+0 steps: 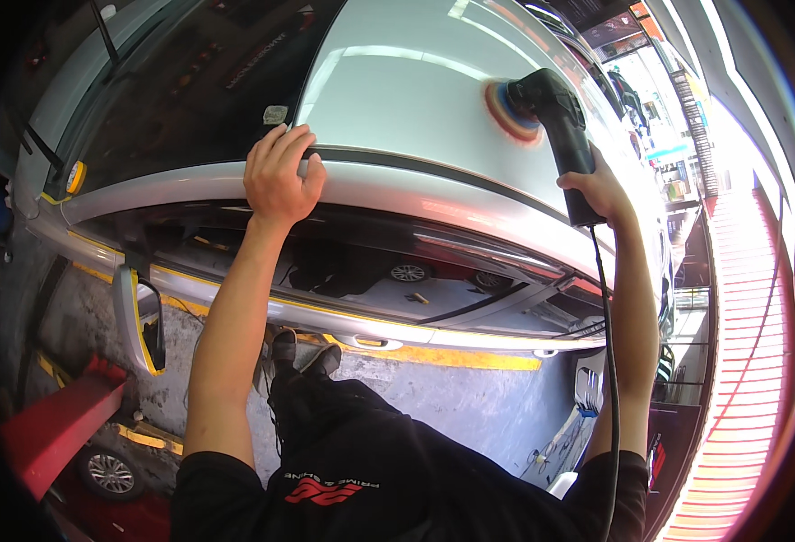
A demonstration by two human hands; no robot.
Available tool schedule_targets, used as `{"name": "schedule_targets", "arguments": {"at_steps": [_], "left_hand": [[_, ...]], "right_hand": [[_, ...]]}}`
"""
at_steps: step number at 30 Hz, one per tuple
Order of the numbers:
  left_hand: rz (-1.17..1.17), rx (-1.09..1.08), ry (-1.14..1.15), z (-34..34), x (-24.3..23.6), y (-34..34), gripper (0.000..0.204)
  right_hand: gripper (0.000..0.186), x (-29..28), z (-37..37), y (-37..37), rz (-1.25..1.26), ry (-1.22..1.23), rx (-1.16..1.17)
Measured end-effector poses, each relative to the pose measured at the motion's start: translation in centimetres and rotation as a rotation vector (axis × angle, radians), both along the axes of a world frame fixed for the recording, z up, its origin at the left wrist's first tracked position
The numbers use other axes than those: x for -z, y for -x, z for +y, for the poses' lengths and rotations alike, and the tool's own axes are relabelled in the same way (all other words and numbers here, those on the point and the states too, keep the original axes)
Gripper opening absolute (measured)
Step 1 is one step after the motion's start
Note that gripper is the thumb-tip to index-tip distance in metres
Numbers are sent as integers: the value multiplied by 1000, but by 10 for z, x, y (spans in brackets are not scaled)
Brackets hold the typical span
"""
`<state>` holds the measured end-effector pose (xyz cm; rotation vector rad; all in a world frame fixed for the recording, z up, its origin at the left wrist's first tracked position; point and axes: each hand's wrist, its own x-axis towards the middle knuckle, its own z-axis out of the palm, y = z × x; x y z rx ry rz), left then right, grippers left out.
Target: The person uses a rotary polisher to buff the roof of a silver car in a garage. The operator moves the polisher in overlapping passes across the roof surface while stabilizing the tool with the other hand.
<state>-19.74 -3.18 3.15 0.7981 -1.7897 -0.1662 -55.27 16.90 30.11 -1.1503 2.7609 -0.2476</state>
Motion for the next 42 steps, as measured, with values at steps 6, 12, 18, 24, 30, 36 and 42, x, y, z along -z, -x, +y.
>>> {"name": "schedule_targets", "arguments": {"at_steps": [6, 12, 18, 24, 30, 36, 42], "left_hand": [[-21, -2, -13, -1, 1, -2, 27], [-42, 16, -23, 0, -1, -3, 28], [-42, 14, -19, -1, -1, -3, 29], [-40, 16, -37, 2, -2, -2, 30], [-21, 20, -26, 2, -5, -2, 31], [-11, 17, -29, 2, -5, -1, 31], [-13, 5, -9, 2, -7, -2, 30]], "right_hand": [[110, -1, 23, 14, -65, 56, 77], [106, -5, 46, 40, -108, 77, 164], [101, -7, 51, 66, -138, 104, 249], [89, -11, 28, 91, -236, 168, 293], [82, -10, -11, 82, -234, 154, 223], [74, -7, -55, 57, -166, 89, 62], [98, -4, -97, 15, -118, 23, -123]]}}
